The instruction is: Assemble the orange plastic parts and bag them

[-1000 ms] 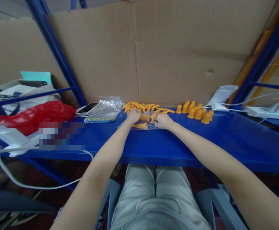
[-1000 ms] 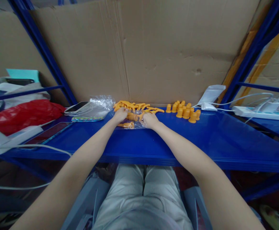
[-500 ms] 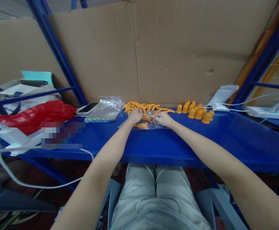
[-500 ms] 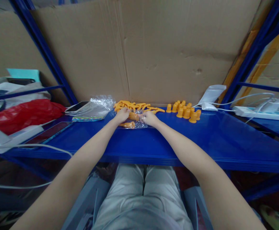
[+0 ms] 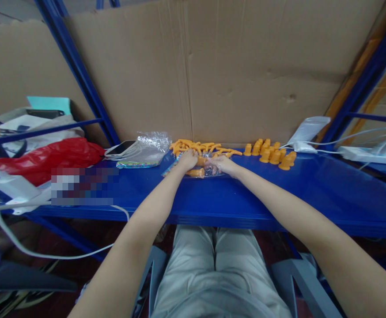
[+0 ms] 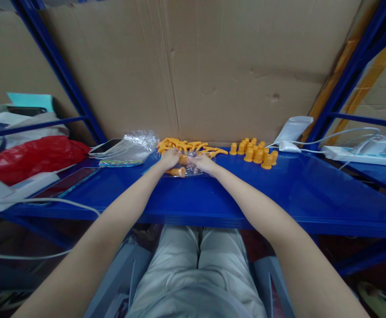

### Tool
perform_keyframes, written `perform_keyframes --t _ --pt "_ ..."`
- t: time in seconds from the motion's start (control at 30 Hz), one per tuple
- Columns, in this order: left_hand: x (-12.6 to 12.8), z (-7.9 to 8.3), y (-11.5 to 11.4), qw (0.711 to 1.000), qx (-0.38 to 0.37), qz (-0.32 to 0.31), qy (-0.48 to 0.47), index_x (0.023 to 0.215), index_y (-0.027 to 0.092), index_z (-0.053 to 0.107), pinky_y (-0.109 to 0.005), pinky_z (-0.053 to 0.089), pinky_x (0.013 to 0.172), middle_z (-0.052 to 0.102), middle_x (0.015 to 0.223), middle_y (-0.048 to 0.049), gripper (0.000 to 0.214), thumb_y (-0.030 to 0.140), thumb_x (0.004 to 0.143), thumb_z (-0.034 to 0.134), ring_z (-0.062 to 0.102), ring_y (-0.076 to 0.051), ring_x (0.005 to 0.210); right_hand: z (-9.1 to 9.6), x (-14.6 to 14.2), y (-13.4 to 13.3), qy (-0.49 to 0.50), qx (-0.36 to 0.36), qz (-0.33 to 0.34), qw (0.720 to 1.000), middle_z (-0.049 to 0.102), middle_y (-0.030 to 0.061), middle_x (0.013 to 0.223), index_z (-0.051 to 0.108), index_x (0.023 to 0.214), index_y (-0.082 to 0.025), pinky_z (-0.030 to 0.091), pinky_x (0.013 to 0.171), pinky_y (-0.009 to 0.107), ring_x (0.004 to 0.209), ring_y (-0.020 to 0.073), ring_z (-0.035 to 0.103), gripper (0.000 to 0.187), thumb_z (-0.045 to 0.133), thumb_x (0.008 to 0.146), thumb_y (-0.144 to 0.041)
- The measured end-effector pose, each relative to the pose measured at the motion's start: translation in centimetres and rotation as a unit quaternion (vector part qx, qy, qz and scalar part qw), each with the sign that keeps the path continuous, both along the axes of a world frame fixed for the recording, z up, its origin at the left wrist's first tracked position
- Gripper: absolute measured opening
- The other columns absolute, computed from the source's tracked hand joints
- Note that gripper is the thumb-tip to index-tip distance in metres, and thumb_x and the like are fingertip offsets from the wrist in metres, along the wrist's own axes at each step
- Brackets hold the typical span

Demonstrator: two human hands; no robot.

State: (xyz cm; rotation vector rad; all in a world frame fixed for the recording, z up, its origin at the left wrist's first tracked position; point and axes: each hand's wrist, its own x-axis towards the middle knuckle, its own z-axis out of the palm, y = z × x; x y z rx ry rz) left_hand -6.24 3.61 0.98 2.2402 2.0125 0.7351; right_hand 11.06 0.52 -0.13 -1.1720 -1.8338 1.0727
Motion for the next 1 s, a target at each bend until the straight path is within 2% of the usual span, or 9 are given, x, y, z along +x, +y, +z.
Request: perform_keyframes --t 0.17,0.3,0.4,0.5,0.73,0.87,1.0 --pt "0.6 0.5 -0.9 0.999 0.011 -0.031 -0.022 0.125 0.007 0.062 -0.033 0.04 0.111 0.063 0.136 -0.0184 0.041 0.025 0.1 0.036 0.057 -0.025 0.13 -0.2 0.5 0.2 -0.012 0.018 0.025 0.999 0.077 0.0081 0.086 0.079 0.097 -0.014 0.039 0.047 0.018 0.057 0.0089 0.059 0.034 0.057 0.097 -0.041" --pt "1.3 1.4 -1.7 0.996 0.024 -0.072 -0.044 0.138 0.008 0.054 -0.034 0.034 0.117 0.054 0.148 -0.0174 0.046 0.027 0.098 0.043 0.049 -0.025 0.139 -0.1 0.9 0.1 -0.021 0.014 0.06 0.998 0.076 0.0056 0.08 0.079 0.089 -0.014 0.051 0.07 0.024 0.072 0.0133 0.065 0.021 0.071 0.086 -0.033" --pt "1.5 1.6 -2.0 0.995 0.032 -0.086 -0.047 0.139 0.01 0.055 -0.035 0.033 0.118 0.055 0.148 -0.0155 0.047 0.026 0.095 0.047 0.049 -0.025 0.139 -0.1 0.8 0.1 -0.02 0.002 0.075 0.997 0.078 0.0062 0.09 0.08 0.086 -0.016 0.052 0.087 0.031 0.084 0.0161 0.068 0.017 0.078 0.077 -0.029" --pt "1.5 1.5 -2.2 0.995 0.035 -0.087 -0.043 0.132 0.011 0.061 -0.035 0.035 0.116 0.061 0.141 -0.0148 0.042 0.025 0.095 0.048 0.053 -0.025 0.135 -0.3 0.6 0.3 -0.017 -0.002 0.083 0.996 0.078 0.0069 0.096 0.081 0.087 -0.017 0.051 0.094 0.036 0.089 0.0175 0.068 0.017 0.078 0.075 -0.028" --pt "1.7 1.0 -2.1 0.995 0.005 -0.102 -0.023 0.12 0.012 0.065 -0.039 0.041 0.111 0.066 0.131 -0.0163 0.036 0.029 0.098 0.044 0.058 -0.027 0.127 -0.8 0.4 0.6 -0.011 -0.002 0.079 0.997 0.078 0.0048 0.09 0.08 0.083 -0.016 0.049 0.094 0.035 0.084 0.0158 0.066 0.012 0.076 0.074 -0.022" --pt "1.9 0.6 -1.7 0.99 -0.021 -0.138 -0.021 0.123 0.011 0.064 -0.042 0.043 0.109 0.064 0.136 -0.0176 0.039 0.031 0.099 0.039 0.058 -0.028 0.127 -0.7 0.6 0.4 -0.006 0.006 0.097 0.995 0.076 0.0041 0.085 0.08 0.083 -0.015 0.049 0.089 0.033 0.08 0.0155 0.064 0.015 0.077 0.073 -0.026" --pt "2.2 0.3 -1.4 0.99 -0.032 -0.137 -0.019 0.127 0.008 0.061 -0.043 0.038 0.113 0.059 0.141 -0.0193 0.042 0.029 0.1 0.037 0.053 -0.028 0.134 -0.3 0.7 0.0 -0.005 0.003 0.101 0.995 0.075 0.0026 0.082 0.079 0.08 -0.015 0.048 0.09 0.032 0.076 0.0132 0.062 0.01 0.074 0.073 -0.021"
